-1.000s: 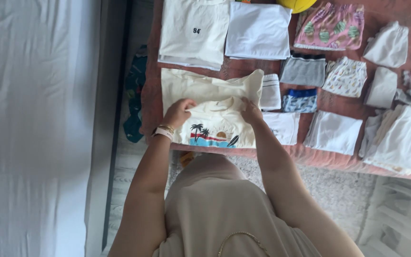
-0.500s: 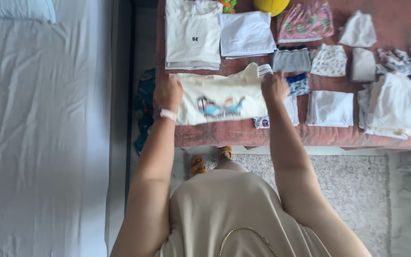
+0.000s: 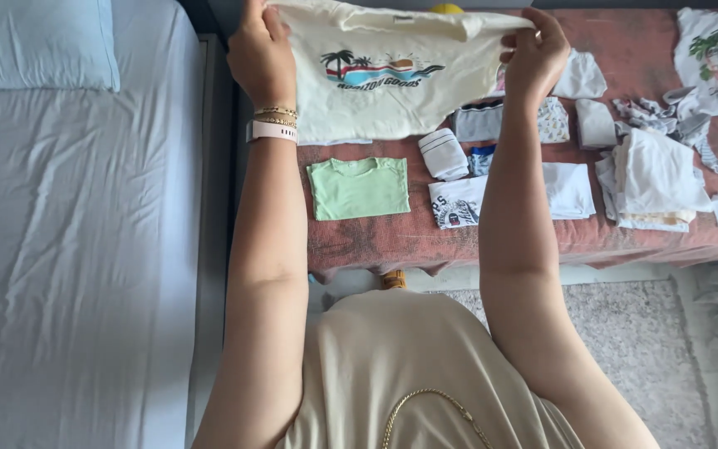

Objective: Folding various articles of clothing and placing them in a closet.

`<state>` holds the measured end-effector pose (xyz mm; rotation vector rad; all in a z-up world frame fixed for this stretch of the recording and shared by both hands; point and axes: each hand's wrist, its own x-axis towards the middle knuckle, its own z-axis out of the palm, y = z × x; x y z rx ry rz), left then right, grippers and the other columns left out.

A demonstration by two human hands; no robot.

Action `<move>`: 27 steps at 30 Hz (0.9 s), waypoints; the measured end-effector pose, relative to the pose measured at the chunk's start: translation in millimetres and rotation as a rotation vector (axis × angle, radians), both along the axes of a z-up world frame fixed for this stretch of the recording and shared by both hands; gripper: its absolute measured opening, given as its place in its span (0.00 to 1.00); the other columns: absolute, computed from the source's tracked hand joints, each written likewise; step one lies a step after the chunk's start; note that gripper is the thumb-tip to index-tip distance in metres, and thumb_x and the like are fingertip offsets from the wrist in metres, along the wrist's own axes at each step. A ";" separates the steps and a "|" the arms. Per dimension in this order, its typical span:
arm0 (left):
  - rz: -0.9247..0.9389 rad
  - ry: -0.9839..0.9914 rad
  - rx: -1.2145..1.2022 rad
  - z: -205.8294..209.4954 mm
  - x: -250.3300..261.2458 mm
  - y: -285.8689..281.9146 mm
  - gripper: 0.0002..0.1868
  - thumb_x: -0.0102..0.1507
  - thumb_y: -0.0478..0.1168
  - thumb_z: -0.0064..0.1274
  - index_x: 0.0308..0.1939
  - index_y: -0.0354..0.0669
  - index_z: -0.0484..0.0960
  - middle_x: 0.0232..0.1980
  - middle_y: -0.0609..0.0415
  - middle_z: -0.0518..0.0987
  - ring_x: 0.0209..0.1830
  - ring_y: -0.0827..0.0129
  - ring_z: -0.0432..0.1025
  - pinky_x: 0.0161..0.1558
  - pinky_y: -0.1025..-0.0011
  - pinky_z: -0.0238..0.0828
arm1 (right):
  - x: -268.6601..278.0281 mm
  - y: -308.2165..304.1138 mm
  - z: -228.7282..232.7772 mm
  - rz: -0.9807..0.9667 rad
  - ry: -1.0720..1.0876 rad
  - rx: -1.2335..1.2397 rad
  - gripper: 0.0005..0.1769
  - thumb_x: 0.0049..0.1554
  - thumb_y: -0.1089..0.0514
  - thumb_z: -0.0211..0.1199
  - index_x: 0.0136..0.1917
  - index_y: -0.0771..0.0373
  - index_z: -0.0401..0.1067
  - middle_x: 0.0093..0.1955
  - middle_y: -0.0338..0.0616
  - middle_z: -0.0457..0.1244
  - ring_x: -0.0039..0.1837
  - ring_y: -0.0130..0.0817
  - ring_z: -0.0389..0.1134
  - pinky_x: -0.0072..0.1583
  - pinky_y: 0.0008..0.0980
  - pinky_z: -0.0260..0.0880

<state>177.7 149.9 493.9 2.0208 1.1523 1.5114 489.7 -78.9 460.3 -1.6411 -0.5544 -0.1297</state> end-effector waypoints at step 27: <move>-1.257 -0.588 -0.614 -9.3 13.0 18.5 0.20 0.77 0.51 0.47 0.41 0.38 0.78 0.34 0.54 0.79 0.30 0.72 0.72 0.34 0.71 0.67 | 29.7 -55.9 49.2 0.825 0.526 0.566 0.22 0.65 0.48 0.51 0.53 0.71 0.71 0.47 0.52 0.69 0.52 0.45 0.73 0.58 0.51 0.79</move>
